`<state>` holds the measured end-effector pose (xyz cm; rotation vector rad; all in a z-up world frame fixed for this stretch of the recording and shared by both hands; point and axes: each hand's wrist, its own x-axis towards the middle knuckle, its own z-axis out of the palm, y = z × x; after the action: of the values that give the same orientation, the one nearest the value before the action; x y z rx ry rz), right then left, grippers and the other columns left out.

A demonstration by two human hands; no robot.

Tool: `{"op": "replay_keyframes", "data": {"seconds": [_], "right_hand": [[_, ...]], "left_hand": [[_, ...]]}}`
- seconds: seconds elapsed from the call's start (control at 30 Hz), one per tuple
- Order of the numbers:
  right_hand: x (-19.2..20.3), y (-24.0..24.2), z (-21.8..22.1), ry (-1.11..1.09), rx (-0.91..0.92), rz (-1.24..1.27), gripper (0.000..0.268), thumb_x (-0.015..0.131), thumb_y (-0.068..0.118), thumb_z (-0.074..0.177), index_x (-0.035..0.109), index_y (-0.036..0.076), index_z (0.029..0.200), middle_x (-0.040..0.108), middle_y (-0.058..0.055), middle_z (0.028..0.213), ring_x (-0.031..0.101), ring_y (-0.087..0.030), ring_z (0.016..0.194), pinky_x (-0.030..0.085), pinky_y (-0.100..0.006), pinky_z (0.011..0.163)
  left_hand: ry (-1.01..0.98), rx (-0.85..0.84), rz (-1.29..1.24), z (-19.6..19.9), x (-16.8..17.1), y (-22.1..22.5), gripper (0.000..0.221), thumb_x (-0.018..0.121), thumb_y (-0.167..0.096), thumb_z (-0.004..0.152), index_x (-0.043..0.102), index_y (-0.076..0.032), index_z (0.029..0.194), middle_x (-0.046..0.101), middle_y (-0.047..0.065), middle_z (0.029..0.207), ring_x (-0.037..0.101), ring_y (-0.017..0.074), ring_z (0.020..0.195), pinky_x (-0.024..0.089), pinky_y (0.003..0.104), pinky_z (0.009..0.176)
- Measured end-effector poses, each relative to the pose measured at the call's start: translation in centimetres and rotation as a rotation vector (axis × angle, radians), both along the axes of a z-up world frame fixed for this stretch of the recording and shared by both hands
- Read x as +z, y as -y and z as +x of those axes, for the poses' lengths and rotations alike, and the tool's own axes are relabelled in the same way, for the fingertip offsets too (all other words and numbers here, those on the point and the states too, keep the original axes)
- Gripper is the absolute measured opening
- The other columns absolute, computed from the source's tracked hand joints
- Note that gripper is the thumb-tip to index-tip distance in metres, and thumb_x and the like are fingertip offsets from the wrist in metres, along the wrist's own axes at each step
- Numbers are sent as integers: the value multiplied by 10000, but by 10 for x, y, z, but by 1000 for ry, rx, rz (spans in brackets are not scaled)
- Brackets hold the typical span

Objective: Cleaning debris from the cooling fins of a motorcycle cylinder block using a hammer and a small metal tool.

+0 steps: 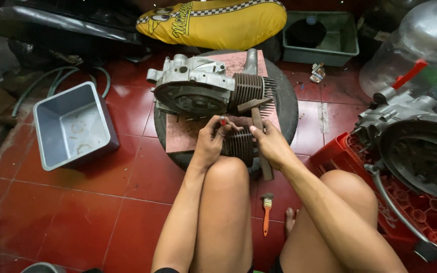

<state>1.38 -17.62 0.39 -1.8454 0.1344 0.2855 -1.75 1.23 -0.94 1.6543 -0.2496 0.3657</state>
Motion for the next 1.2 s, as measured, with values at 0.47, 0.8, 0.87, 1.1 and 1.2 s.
{"op": "replay_keyframes", "data": {"seconds": [0.47,0.8,0.87,1.1,1.2], "right_hand": [[20,-15,-12,-91,15,121,445,656,270,978,589,-6,1321,671,-307,1063,718,-419,937,614,-539,614],[30,-18,-11,-130,18,172,462,639,241,982,560,-19,1355,655,-299,1107,718,-415,961,625,-544,662],[30,-12,-10,-132,25,167,471,633,249,990,544,-19,1367,651,-307,1117,713,-425,963,620,-547,663],[41,-11,-14,-143,19,176,453,625,256,997,545,-22,1346,657,-308,1136,717,-419,980,620,-545,686],[33,-11,-11,-120,23,161,433,640,248,995,566,-28,1321,668,-298,1078,724,-396,939,621,-535,664]], "left_hand": [[-299,128,300,24,-18,-16,496,562,-469,1028,670,9,956,692,298,885,663,510,973,498,597,865],[50,119,-35,-5,5,-13,138,575,-198,1060,633,-94,991,751,88,860,668,154,863,533,361,902],[33,117,-15,-3,1,-12,122,589,-199,1055,631,-101,996,762,83,863,681,154,864,538,366,901],[-55,81,10,-2,-3,-8,86,654,-197,1020,673,-113,1026,729,81,851,630,124,873,544,382,892],[-52,-5,-4,-5,14,-5,66,629,-147,1031,659,-103,993,703,62,842,603,130,865,530,370,895]]}}
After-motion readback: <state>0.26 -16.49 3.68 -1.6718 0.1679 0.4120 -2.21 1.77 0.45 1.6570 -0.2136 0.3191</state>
